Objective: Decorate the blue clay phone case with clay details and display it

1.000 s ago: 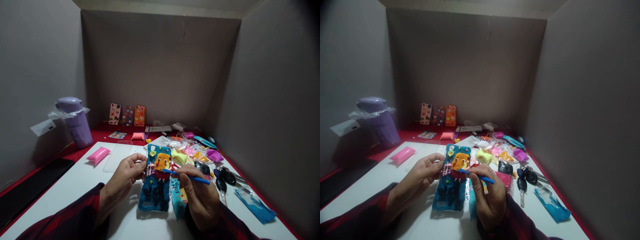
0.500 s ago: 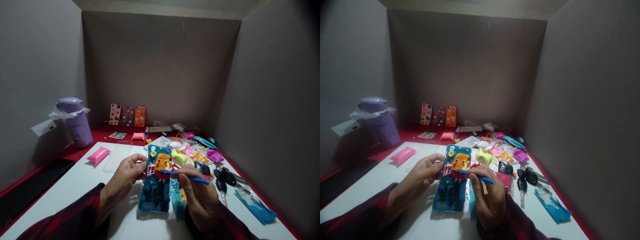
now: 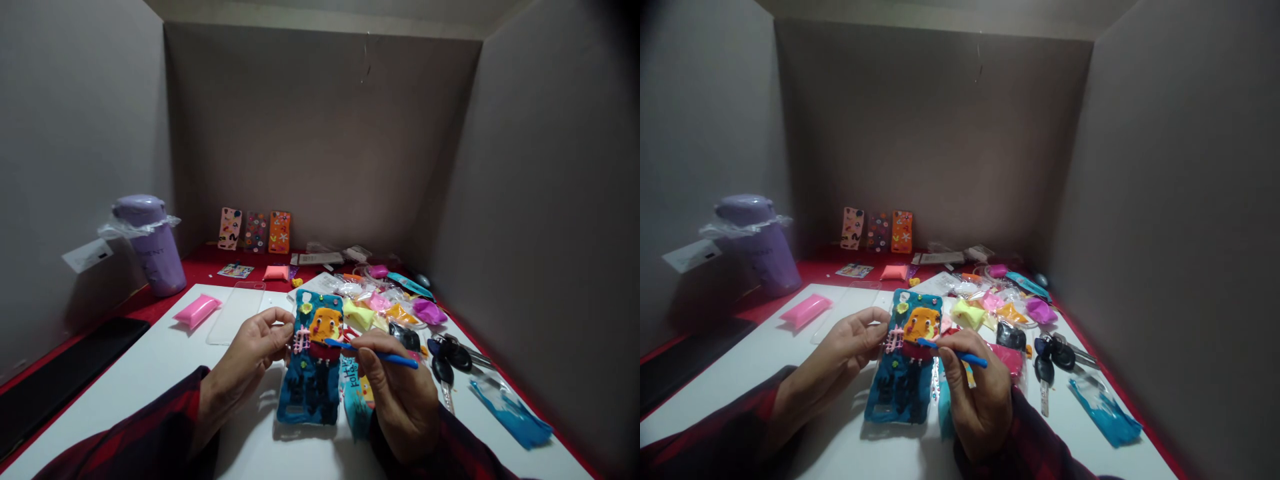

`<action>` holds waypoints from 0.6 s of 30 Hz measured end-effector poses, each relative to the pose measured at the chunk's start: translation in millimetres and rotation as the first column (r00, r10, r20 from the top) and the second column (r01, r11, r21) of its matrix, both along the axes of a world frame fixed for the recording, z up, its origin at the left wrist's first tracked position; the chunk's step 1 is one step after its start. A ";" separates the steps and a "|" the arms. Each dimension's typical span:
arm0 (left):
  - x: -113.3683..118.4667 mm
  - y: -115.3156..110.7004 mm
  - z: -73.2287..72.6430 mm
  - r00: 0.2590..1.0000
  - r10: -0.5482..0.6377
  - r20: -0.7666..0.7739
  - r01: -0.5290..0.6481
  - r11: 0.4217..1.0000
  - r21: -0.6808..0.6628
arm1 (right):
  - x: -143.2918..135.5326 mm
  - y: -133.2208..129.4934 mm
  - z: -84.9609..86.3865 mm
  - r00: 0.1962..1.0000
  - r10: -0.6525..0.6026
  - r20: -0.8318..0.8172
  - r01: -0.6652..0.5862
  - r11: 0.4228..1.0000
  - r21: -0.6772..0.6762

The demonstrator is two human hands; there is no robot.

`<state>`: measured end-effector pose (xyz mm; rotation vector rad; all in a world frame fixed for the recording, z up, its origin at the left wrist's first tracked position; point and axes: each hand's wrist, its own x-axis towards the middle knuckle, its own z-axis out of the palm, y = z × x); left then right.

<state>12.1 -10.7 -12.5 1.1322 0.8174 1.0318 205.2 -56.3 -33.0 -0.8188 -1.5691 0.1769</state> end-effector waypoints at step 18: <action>-2.2 3.1 -7.0 1.000 -0.002 0.003 0.002 1.000 0.017 | 0.0 -0.4 -0.6 1.000 0.001 -0.021 -0.001 1.000 0.008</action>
